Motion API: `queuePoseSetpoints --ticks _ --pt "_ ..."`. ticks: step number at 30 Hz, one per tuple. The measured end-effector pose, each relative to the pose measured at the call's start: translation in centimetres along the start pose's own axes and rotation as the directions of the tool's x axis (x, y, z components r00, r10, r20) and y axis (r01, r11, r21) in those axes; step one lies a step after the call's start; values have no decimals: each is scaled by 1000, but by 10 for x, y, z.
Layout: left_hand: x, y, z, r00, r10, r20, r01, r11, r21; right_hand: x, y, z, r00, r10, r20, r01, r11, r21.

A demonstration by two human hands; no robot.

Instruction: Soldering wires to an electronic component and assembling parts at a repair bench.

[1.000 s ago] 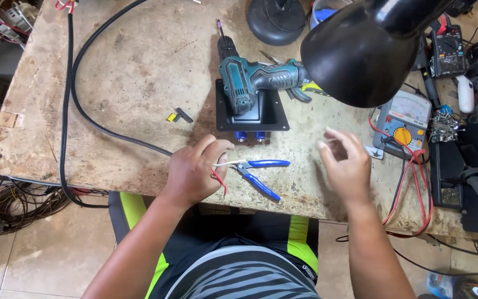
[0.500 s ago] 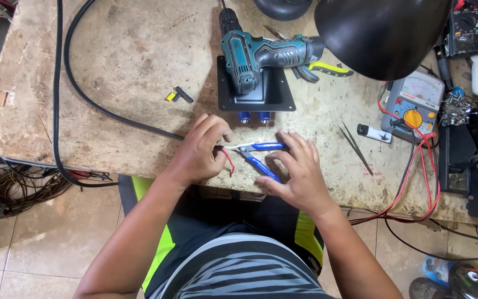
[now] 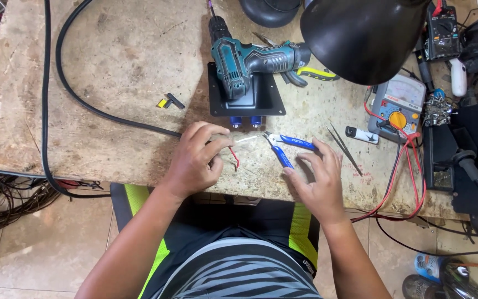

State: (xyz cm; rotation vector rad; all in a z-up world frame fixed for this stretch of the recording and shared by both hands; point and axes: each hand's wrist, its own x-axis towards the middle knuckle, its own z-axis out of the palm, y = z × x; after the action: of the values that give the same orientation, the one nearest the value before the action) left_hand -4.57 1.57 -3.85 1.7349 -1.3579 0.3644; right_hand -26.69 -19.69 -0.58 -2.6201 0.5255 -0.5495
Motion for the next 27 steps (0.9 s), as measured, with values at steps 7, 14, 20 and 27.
queuePoseSetpoints --ticks 7,14,20,27 --pt "-79 33 -31 917 -7 -399 106 968 227 -29 21 -3 961 -15 -275 18 1000 8" --pt "-136 65 2 138 -831 539 979 195 50 -66 32 2 866 -153 -476 161 987 -23" --pt "-205 12 119 127 -698 704 991 63 -117 -83 -48 -5 951 -308 -41 306 906 291" --pt "-143 81 64 -54 -633 772 882 -392 -260 -109 -33 68 834 153 531 -253 960 121"
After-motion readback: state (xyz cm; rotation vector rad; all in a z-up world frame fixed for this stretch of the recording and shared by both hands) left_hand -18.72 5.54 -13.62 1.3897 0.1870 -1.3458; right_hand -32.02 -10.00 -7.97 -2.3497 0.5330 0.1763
